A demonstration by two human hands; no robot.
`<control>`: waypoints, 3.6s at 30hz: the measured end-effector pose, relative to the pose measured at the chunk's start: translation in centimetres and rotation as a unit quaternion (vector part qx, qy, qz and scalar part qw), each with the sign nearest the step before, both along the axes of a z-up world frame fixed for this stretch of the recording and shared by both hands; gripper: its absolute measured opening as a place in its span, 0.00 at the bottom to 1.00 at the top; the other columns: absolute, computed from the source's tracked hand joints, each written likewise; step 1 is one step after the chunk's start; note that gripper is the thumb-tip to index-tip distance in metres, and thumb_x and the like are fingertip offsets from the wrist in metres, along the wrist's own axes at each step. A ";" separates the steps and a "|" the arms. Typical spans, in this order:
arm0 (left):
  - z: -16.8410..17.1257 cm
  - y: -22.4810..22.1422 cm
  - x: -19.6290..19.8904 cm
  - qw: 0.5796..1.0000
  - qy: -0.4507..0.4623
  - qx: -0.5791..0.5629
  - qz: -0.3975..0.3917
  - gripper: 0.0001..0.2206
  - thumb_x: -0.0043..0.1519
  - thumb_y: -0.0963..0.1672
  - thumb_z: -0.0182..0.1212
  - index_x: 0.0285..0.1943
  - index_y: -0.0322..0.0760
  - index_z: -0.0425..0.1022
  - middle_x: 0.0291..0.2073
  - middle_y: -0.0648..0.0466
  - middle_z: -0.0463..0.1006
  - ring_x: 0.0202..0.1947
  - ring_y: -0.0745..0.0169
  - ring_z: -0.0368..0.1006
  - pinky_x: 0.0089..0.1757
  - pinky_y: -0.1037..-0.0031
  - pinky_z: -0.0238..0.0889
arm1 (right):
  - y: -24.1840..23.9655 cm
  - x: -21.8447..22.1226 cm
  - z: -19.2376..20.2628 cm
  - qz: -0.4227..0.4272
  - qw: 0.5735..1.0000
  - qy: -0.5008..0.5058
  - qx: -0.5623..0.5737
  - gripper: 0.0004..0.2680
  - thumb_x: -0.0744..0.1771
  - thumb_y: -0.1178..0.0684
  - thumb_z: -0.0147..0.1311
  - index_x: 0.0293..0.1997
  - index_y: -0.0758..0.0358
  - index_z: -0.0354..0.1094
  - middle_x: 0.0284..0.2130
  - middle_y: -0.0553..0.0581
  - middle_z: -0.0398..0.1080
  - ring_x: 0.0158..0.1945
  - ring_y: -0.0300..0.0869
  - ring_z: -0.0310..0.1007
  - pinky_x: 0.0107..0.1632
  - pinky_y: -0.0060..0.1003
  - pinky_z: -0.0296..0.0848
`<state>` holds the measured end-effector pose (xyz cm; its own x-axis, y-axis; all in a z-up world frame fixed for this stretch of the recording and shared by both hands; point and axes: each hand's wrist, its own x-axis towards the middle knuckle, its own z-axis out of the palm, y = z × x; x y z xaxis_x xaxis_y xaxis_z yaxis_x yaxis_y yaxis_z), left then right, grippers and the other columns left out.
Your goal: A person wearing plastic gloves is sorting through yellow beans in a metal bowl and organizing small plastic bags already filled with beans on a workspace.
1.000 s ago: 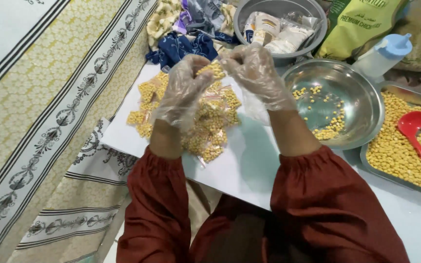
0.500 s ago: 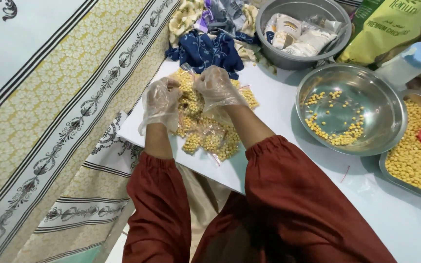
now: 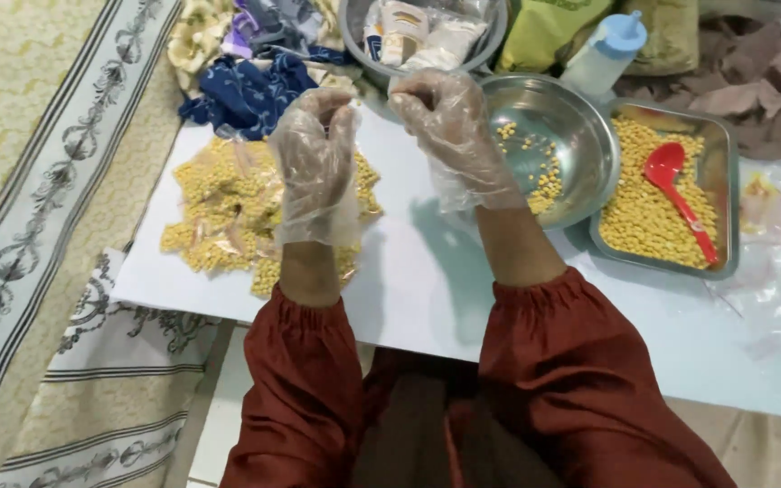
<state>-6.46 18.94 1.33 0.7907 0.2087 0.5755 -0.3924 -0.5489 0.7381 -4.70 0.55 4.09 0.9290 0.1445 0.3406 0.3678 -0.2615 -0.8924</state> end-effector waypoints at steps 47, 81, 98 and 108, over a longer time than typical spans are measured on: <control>-2.6 -38.7 -6.6 0.803 0.512 -0.251 -0.172 0.32 0.60 0.52 0.48 0.75 0.41 0.60 0.67 0.47 0.70 0.64 0.50 0.67 0.60 0.67 0.56 | -34.6 -13.8 -8.3 -0.327 0.748 0.054 -0.576 0.11 0.74 0.50 0.46 0.53 0.68 0.69 0.43 0.60 0.71 0.53 0.46 0.74 0.59 0.34 0.71; 2.3 -25.1 0.3 0.688 0.343 -0.635 -0.075 0.29 0.60 0.46 0.53 0.68 0.22 0.60 0.68 0.34 0.62 0.67 0.38 0.62 0.62 0.43 0.60 | -24.5 -6.4 1.3 -0.195 0.553 -0.379 -0.716 0.07 0.67 0.55 0.49 0.48 0.58 0.65 0.32 0.47 0.64 0.32 0.33 0.62 0.37 0.25 0.69; -8.3 -34.4 -3.9 0.951 0.072 -0.044 -0.299 0.19 0.71 0.44 0.40 0.59 0.24 0.73 0.59 0.39 0.76 0.61 0.45 0.73 0.63 0.61 0.65 | -40.9 -5.0 -16.3 -0.302 0.779 -0.059 -0.546 0.05 0.74 0.51 0.53 0.54 0.53 0.73 0.44 0.54 0.75 0.50 0.46 0.76 0.56 0.42 0.68; -8.1 -35.6 -5.1 0.845 0.307 -0.267 -0.347 0.23 0.68 0.49 0.47 0.63 0.27 0.71 0.63 0.46 0.74 0.63 0.58 0.71 0.65 0.72 0.61 | -38.9 -16.9 0.8 -0.170 0.797 -0.095 -0.571 0.05 0.69 0.60 0.62 0.48 0.62 0.78 0.39 0.55 0.78 0.27 0.38 0.72 0.29 0.31 0.75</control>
<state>-11.51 -16.64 -6.76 0.9446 -0.3277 -0.0168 0.0634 0.1321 0.9892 -21.56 -38.31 4.92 0.9277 0.2117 0.3074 0.2020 -0.9773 0.0637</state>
